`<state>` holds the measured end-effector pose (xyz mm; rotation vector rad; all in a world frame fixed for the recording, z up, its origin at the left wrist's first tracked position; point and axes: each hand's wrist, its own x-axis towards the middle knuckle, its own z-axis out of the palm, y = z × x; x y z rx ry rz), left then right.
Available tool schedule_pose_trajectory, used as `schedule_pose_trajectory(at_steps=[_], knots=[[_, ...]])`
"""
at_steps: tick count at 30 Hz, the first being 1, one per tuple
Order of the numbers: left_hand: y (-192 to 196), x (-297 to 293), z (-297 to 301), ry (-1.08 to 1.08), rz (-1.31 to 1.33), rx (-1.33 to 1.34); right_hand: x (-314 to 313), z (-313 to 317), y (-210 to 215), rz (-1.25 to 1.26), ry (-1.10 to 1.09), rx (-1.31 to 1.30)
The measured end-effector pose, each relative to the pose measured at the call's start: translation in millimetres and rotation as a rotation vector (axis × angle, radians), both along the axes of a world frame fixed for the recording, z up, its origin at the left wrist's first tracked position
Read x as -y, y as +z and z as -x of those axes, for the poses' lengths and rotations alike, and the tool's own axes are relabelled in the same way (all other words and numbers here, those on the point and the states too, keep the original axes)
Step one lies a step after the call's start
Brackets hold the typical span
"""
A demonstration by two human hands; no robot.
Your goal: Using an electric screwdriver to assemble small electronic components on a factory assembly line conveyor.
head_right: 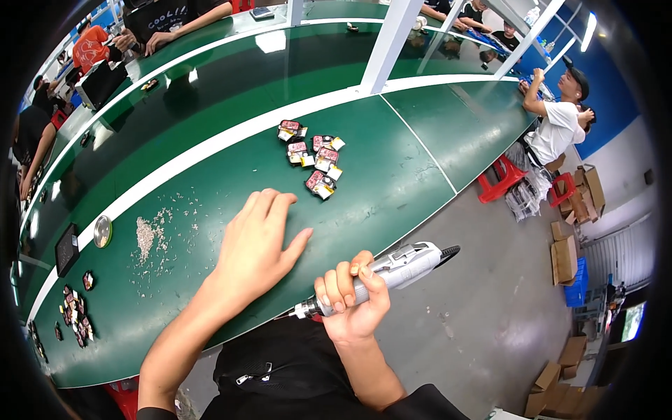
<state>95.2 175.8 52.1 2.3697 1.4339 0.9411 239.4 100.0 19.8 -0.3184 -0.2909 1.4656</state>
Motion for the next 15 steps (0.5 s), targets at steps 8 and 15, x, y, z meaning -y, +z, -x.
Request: schedule_pose_trajectory(at_steps=[8, 15], knots=[[-37.3, -55.5, -56.1, 0.082, -0.052, -0.233, 7.5, -14.8, -2.2, 0.044, 0.000, 0.023], [-39.5, -43.6, -31.2, -0.043, -0.066, -0.140, 12.5, -13.0, -10.8, 0.103, 0.067, -0.037]])
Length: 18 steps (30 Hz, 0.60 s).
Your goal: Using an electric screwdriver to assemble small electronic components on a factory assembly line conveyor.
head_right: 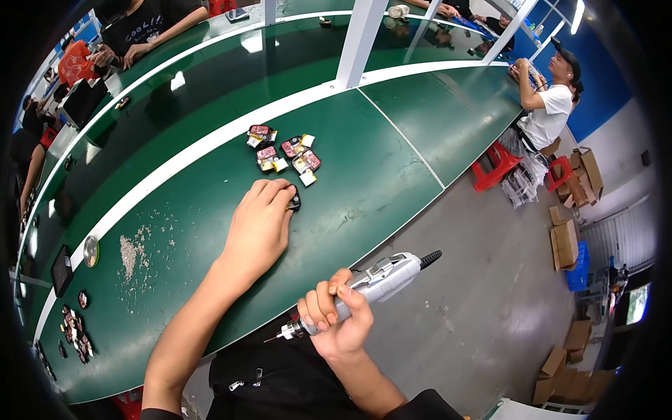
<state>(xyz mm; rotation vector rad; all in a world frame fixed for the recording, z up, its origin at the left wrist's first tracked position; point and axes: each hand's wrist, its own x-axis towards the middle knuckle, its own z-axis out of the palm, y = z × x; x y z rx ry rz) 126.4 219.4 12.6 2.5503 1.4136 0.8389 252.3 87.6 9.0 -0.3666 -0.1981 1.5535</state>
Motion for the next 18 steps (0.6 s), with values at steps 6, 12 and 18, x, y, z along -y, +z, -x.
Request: schedule_pose_trajectory(at_steps=[6, 12, 18], knots=[[14.7, 69.6, 62.5, -0.112, 0.270, 0.105, 5.7, 14.6, -6.4, 0.016, 0.091, -0.022], [20.9, 123.9, 105.8, -0.066, 0.300, 0.081, 11.1, 38.1, -13.7, -0.002, 0.224, -0.021], [17.3, 134.4, 96.6, 0.097, 0.182, 0.110, 22.3, 62.5, -14.3, -0.008, 0.321, 0.032]])
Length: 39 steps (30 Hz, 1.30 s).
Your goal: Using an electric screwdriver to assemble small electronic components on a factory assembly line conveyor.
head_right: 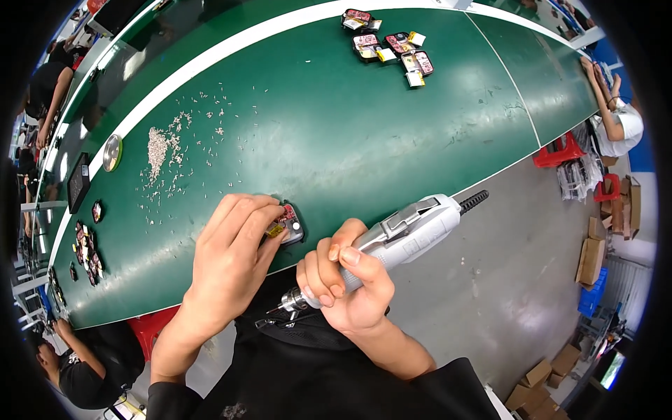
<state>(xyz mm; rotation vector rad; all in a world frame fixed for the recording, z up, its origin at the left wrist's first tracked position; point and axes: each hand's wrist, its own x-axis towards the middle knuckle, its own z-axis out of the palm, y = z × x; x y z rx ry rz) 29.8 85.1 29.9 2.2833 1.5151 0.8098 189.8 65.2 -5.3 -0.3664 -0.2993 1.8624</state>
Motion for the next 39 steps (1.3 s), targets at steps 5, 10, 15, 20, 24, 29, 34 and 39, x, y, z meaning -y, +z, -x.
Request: schedule_pose_trajectory(at_steps=[5, 10, 15, 20, 24, 29, 34, 39], knots=[[-5.2, 1.3, -4.2, 0.010, 0.014, -0.047, 9.0, 10.2, 0.2, 0.003, 0.042, 0.043], [-6.6, 6.0, -5.1, -0.052, -0.005, -0.032, 12.1, 9.4, -3.2, 0.043, 0.065, 0.043], [-13.8, 5.0, -5.9, -0.109, -0.074, -0.035, 12.7, 9.1, -5.5, 0.088, 0.050, 0.084], [-19.2, 3.4, -4.6, -0.190, -0.262, -0.145, 13.1, 9.1, -6.9, 0.120, 0.021, 0.119], [-10.7, 9.4, -7.0, -0.163, -0.173, -0.166, 13.7, 9.6, -5.2, 0.144, 0.043, 0.102], [-13.7, 7.9, -2.8, -0.197, -0.195, -0.217, 10.5, 5.5, -5.7, 0.130, 0.028, 0.081], [-15.5, 10.5, 2.0, -0.202, -0.172, -0.229, -10.0, -17.7, 11.3, -0.063, 0.154, 0.160], [-10.3, 13.1, 2.4, -0.255, -0.124, -0.236, -55.6, -47.7, 45.9, -0.528, 0.095, 0.349]])
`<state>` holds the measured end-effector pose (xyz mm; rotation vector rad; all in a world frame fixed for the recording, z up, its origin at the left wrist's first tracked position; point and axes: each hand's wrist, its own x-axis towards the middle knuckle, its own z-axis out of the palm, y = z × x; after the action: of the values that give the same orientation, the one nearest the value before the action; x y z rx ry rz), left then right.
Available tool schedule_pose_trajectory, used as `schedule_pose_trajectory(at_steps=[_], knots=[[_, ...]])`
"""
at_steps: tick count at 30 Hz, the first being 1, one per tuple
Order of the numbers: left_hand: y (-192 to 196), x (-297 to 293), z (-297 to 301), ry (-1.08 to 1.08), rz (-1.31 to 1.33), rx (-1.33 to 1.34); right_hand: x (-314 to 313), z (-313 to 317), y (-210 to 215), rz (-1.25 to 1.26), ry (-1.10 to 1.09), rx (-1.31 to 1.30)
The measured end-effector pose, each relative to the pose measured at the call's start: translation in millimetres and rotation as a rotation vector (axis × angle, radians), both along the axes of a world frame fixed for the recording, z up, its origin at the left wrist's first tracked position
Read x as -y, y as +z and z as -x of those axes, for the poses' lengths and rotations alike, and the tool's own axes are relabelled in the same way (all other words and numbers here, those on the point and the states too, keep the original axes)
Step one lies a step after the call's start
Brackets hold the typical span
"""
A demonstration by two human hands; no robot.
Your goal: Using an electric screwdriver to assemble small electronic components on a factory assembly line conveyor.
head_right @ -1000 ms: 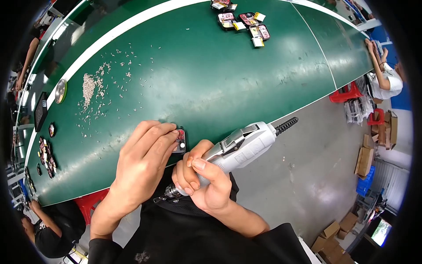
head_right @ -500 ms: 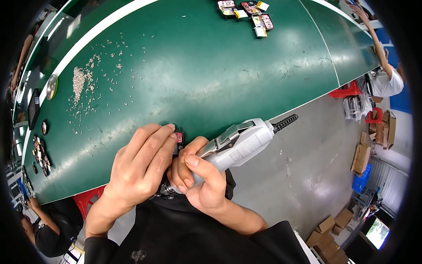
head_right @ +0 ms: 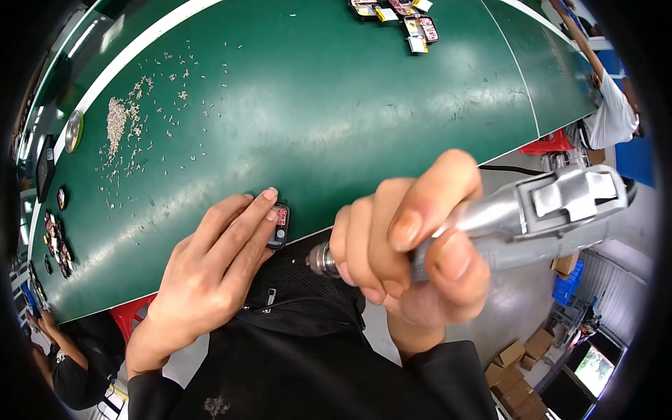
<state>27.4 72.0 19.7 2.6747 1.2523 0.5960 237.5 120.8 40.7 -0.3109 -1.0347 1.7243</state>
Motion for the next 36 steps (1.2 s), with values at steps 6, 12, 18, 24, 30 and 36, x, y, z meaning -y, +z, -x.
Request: schedule_pose_trajectory(at_steps=[6, 12, 18, 24, 30, 36], knots=[[-0.4, 1.9, 2.1, 0.022, 0.081, 0.026, -27.3, 16.4, -11.1, -0.080, -0.033, 0.019], [-0.2, 1.2, 3.3, 0.010, 0.107, 0.030, -30.0, 22.7, -15.6, -0.047, -0.046, 0.037], [-0.8, -0.1, 4.7, -0.002, 0.121, 0.033, -30.4, 24.8, -20.5, -0.034, -0.017, 0.052], [-3.5, 0.7, 2.8, -0.001, 0.079, 0.053, -27.8, 31.6, -6.0, -0.164, 0.024, 0.261], [-4.9, -0.7, 3.7, -0.022, 0.017, 0.044, -33.2, 31.5, -4.1, -0.270, 0.020, 0.408], [0.6, -0.3, 5.0, -0.008, 0.033, 0.025, -29.1, 41.3, 2.8, -0.018, -0.008, 0.288]])
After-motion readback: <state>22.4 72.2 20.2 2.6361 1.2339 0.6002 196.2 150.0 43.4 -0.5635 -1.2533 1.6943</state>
